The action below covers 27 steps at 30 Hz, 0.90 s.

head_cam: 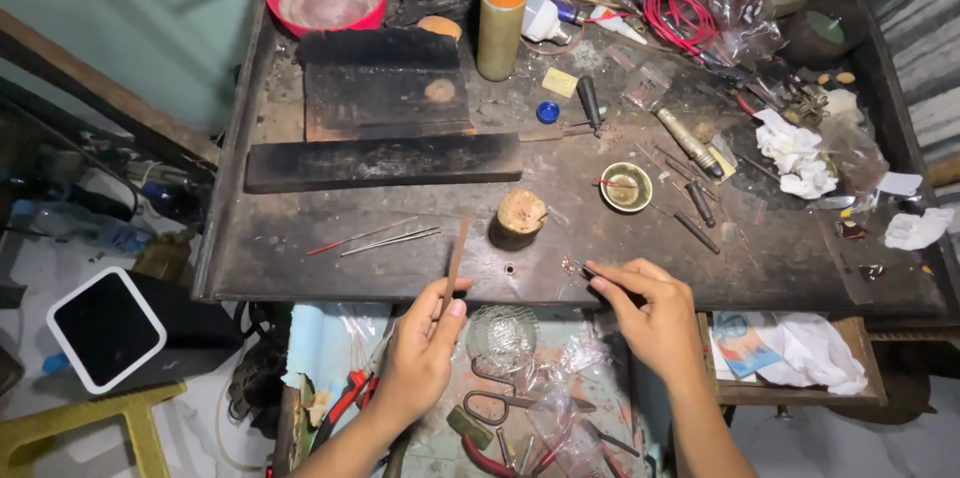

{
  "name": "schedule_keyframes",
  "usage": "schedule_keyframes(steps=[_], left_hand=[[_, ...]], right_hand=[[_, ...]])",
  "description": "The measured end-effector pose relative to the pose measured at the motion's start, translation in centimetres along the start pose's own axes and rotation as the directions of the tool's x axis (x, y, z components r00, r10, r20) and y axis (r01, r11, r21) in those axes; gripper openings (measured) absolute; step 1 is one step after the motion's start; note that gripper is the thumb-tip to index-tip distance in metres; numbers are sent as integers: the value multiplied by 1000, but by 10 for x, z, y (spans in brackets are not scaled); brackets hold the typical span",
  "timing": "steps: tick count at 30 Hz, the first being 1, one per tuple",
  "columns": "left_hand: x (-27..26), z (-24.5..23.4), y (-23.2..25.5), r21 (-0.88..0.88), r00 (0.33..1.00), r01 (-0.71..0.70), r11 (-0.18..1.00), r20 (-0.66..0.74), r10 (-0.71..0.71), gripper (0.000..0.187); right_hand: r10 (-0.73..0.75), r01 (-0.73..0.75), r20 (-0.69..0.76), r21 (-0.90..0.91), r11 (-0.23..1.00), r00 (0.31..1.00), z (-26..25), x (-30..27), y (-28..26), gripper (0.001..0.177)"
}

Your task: A person uses a hand file to shape and smooth a small metal jewelry component held against a wooden bench pin.

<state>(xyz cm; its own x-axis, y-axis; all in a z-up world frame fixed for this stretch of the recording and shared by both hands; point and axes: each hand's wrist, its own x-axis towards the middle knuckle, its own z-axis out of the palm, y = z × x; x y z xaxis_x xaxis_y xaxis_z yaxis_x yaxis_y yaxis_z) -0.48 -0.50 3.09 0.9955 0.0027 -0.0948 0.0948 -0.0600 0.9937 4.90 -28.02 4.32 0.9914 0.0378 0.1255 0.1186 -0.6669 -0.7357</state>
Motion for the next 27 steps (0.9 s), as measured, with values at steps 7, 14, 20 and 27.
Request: schedule_keyframes(steps=[7,14,20,27], left_hand=[[-2,1,2,49,1000,-21,999,13,20,33],[-3,2,5,73,999,22,997,34,-25,32],[-2,5,3,79,999,34,996,37,-37,31],[-2,6,0,58,997,60,997,47,-63,29]], right_hand=[[-10,8,-40,-38,999,999,4,3,-7,16],[59,-57,14,-71,996,998,1,3,-4,17],[103,-96,52,-116,989,993,0,7,-2,19],[151,-135,99,-157,978,983,0,11,0,23]])
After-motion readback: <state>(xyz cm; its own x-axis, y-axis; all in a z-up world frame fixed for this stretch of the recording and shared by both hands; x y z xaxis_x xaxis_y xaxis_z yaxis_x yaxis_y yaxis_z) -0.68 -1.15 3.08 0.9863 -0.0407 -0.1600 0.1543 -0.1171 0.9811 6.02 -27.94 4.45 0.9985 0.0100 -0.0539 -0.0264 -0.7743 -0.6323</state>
